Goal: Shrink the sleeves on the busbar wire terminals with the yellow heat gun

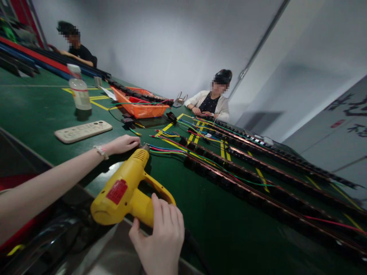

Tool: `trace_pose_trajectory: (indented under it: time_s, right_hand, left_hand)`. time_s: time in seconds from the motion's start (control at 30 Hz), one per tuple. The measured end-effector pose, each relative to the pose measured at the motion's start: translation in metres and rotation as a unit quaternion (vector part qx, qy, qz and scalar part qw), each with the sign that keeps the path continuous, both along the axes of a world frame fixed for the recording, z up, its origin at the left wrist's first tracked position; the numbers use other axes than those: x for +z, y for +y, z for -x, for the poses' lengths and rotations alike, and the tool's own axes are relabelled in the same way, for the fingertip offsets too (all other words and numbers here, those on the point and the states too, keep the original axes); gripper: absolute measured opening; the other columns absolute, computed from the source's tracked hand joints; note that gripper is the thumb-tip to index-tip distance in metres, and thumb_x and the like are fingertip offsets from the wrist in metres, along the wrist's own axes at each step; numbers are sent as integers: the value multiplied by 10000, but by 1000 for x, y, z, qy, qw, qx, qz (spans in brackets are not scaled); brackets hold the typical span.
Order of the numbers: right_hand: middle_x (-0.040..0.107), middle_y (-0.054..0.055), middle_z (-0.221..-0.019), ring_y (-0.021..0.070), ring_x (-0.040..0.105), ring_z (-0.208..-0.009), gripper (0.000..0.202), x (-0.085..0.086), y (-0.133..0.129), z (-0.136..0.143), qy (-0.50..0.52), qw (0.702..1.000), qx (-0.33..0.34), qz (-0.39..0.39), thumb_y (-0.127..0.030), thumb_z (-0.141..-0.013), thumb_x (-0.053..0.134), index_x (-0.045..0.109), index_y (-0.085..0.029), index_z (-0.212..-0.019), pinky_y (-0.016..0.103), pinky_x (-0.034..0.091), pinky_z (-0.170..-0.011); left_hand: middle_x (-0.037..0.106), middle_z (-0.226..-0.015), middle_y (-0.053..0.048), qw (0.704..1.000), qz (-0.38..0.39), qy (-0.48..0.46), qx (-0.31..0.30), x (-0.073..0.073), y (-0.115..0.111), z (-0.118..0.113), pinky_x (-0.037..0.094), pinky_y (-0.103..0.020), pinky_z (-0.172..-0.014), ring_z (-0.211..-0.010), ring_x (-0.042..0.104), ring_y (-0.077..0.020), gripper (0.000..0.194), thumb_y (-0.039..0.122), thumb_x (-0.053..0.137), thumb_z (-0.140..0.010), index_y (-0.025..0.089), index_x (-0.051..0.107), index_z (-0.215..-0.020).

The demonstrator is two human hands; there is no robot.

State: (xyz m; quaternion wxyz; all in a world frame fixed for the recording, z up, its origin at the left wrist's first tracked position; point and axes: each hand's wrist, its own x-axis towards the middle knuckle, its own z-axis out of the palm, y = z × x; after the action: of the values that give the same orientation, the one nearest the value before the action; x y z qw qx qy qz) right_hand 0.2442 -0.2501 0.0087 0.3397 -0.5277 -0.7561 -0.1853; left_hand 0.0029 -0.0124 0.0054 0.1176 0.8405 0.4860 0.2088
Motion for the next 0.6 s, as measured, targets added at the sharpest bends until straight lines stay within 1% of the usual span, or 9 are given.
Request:
trace_pose_trajectory:
  time_s: [0.23, 0.4, 0.6]
  right_hand:
    - [616, -1, -1029, 158, 520, -942, 476, 1, -7, -38, -25, 999, -31, 6, -392, -727, 596, 546, -191, -1155, 299, 368, -887]
    - [622, -8, -1010, 150, 532, -906, 446, 2, -10, -58, -38, 996, -75, -7, -437, -760, 557, 556, -196, -1135, 284, 381, -856]
    - [624, -17, -995, 143, 544, -867, 443, 3, -13, -78, -63, 992, -111, -8, -479, -788, 517, 559, -202, -1130, 269, 393, -814]
  left_hand:
    - [599, -767, -19, 1000, -2, 4, -5, 0, 0, 1, 335, -217, -642, -677, 498, -124, 322, 369, 328, -882, 169, 572, -815]
    - [602, -775, -25, 1000, 7, 6, -3, 0, 1, 1, 332, -216, -643, -667, 484, -114, 330, 363, 329, -888, 155, 579, -832]
    - [607, -770, -23, 1000, -5, 5, -9, -2, 3, 2, 343, -221, -629, -657, 503, -127, 326, 365, 326, -879, 174, 583, -818]
